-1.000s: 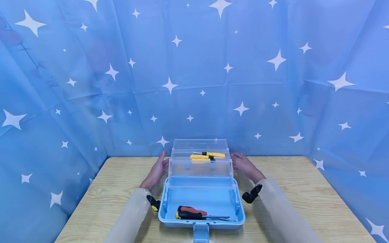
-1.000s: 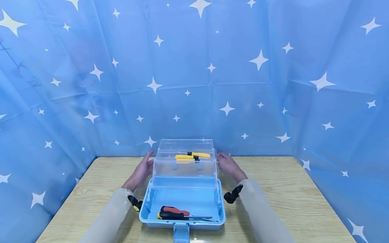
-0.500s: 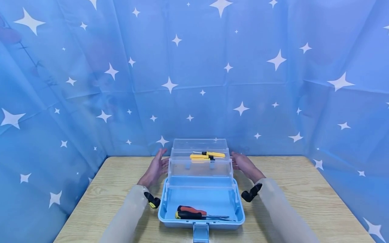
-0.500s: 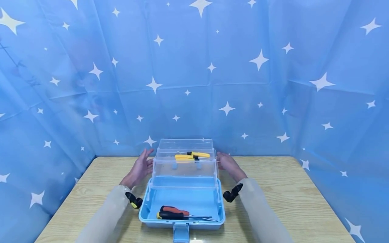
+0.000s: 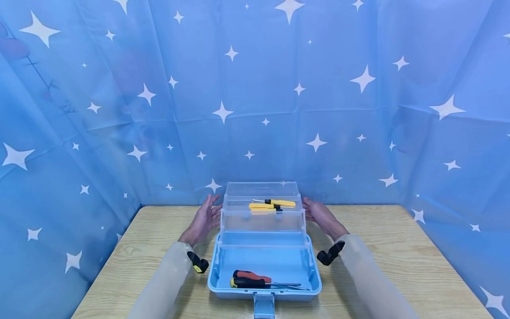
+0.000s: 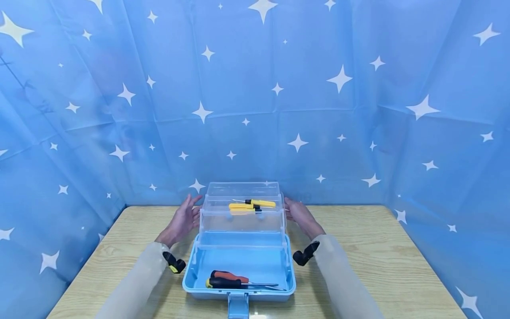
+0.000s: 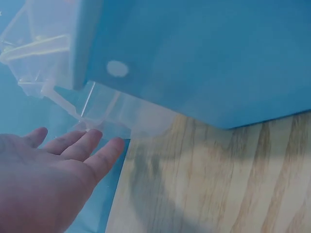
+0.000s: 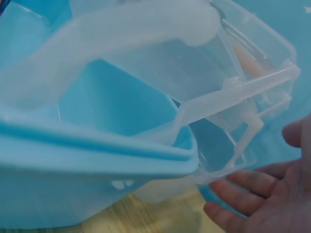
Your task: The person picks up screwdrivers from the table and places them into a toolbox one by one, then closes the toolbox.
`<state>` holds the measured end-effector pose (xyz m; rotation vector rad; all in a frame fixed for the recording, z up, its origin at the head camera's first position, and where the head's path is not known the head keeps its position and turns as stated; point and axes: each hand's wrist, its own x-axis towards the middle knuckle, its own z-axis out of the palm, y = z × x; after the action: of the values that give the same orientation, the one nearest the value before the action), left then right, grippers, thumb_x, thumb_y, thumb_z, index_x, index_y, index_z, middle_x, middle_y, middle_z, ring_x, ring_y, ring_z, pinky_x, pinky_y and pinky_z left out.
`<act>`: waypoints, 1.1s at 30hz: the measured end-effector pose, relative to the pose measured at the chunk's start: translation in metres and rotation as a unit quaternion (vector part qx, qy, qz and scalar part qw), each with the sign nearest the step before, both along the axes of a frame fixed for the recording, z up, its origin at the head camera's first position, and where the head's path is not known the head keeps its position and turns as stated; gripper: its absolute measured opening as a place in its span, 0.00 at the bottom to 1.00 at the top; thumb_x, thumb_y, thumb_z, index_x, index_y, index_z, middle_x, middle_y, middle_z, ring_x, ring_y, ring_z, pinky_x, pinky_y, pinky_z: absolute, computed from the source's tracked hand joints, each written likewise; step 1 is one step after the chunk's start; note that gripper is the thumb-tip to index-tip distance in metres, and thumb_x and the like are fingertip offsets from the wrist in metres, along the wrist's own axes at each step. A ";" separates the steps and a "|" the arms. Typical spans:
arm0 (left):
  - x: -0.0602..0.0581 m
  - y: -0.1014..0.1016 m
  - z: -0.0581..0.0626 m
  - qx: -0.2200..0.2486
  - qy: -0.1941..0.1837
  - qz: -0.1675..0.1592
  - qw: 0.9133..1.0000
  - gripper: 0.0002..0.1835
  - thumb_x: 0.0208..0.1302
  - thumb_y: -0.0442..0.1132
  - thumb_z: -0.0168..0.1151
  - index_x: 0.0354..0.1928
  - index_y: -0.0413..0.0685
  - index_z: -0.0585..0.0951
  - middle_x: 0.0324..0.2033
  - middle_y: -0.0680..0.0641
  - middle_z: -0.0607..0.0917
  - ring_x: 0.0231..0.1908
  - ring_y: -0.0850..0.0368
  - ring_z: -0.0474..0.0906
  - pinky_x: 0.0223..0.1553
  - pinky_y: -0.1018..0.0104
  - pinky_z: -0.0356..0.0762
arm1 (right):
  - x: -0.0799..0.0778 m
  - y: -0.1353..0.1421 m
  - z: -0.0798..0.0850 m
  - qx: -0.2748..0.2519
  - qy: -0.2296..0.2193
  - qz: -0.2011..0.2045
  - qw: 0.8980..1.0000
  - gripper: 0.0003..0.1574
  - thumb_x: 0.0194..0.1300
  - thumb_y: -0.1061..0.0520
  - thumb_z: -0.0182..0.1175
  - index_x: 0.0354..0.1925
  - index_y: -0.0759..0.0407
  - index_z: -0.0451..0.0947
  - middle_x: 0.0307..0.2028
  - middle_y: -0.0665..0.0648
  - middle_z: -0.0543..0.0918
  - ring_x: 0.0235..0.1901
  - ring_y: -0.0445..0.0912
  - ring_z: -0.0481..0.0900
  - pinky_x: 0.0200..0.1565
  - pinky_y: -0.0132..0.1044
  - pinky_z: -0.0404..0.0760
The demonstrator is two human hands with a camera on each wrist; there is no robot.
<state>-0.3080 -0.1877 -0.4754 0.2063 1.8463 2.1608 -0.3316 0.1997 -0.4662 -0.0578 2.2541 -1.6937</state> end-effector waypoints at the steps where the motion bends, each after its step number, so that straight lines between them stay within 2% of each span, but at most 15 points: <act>1: 0.000 0.000 0.001 0.000 0.000 0.000 1.000 0.45 0.72 0.71 0.26 0.79 0.49 0.40 0.76 0.34 0.48 0.76 0.36 0.45 0.73 0.37 0.48 | 0.000 0.000 0.001 -0.002 0.000 0.002 1.000 0.38 0.81 0.43 0.30 0.76 0.66 0.49 0.73 0.69 0.59 0.71 0.63 0.62 0.69 0.54 0.66; 6: 0.001 0.000 0.005 0.007 0.004 -0.003 1.000 0.42 0.74 0.68 0.23 0.79 0.49 0.39 0.77 0.34 0.48 0.76 0.37 0.44 0.73 0.36 0.45 | 0.000 0.002 0.004 -0.023 0.005 0.003 1.000 0.39 0.81 0.44 0.30 0.77 0.65 0.44 0.74 0.69 0.55 0.72 0.63 0.59 0.71 0.54 0.63; 13: 0.002 0.000 0.010 -0.004 0.020 -0.005 1.000 0.39 0.76 0.65 0.21 0.79 0.51 0.39 0.77 0.38 0.51 0.76 0.39 0.45 0.73 0.35 0.47 | 0.004 0.006 0.010 -0.032 0.025 0.018 0.999 0.40 0.81 0.41 0.32 0.78 0.63 0.45 0.74 0.67 0.57 0.72 0.61 0.59 0.71 0.55 0.63; 19: 0.002 0.000 0.013 -0.023 0.047 -0.007 0.999 0.40 0.75 0.66 0.22 0.80 0.51 0.39 0.77 0.41 0.52 0.76 0.40 0.46 0.71 0.32 0.49 | 0.009 0.009 0.017 -0.018 0.052 0.035 0.998 0.40 0.80 0.39 0.32 0.78 0.59 0.46 0.75 0.65 0.57 0.73 0.61 0.57 0.71 0.58 0.60; 25: 0.005 0.002 0.020 -0.021 0.055 -0.005 0.998 0.39 0.75 0.66 0.22 0.80 0.53 0.41 0.77 0.42 0.51 0.75 0.40 0.48 0.70 0.31 0.50 | 0.011 0.009 0.025 -0.004 0.061 0.021 0.998 0.40 0.79 0.37 0.33 0.78 0.56 0.48 0.75 0.63 0.58 0.71 0.62 0.60 0.69 0.60 0.62; 33: 0.005 0.004 0.029 0.000 0.066 -0.011 0.998 0.40 0.75 0.67 0.22 0.80 0.51 0.39 0.78 0.41 0.49 0.76 0.40 0.48 0.73 0.37 0.45 | 0.012 0.012 0.034 -0.024 0.076 0.016 0.997 0.40 0.79 0.36 0.33 0.79 0.51 0.45 0.76 0.61 0.55 0.70 0.62 0.61 0.70 0.60 0.60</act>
<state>-0.3031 -0.1840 -0.4468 0.3764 1.9056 2.1795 -0.3198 0.2119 -0.4322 -0.2418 2.3058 -1.7820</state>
